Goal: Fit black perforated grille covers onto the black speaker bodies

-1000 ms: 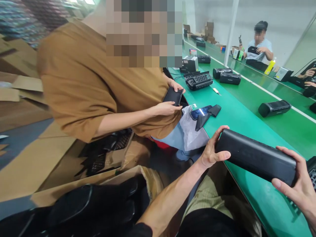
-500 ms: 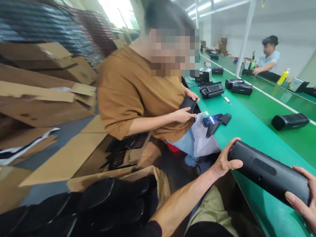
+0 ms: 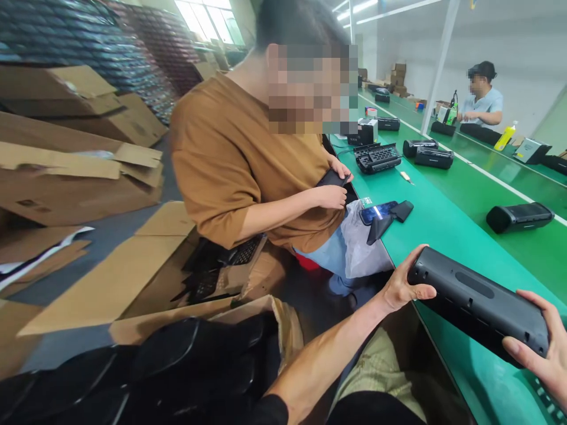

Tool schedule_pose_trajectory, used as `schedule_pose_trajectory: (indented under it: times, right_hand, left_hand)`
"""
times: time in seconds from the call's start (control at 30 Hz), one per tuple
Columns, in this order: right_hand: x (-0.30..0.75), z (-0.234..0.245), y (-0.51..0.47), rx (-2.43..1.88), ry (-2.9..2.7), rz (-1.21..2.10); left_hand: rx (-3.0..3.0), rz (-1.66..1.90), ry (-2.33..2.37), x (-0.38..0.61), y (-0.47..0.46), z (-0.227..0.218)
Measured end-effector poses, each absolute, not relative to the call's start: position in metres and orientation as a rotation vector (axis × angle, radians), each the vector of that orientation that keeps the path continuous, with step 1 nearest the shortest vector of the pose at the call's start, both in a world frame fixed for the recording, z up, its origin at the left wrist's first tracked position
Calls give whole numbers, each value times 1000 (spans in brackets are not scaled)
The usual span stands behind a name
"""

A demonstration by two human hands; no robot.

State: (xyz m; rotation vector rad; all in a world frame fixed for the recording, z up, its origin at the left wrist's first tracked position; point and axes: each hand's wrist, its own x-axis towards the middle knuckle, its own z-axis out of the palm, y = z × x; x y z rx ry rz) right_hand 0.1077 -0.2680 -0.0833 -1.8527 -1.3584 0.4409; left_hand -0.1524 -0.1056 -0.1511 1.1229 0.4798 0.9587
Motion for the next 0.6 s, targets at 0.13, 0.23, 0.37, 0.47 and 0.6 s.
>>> schedule_pose_trajectory:
  times: [0.13,0.23,0.37,0.47,0.6]
  right_hand:
    - [109,-79,-271,-1843,-1336,433]
    - [106,-88,-272,-1796,-1229,525]
    - [87,-111,-270,-1565,-991,856]
    - [82,-113,-268,-1635,-1067,817]
    - [88,-94,-267,-1757,-1515,297]
  left_hand:
    - [1035,989,447,-145,-105,-150]
    - [813,1110,377,-128,-119,-153]
    - [664,1065,293,-101,-154,-158]
    - [631,1038,344,-92,-167,-156]
    - [666,1113,500,-88,-160,-153]
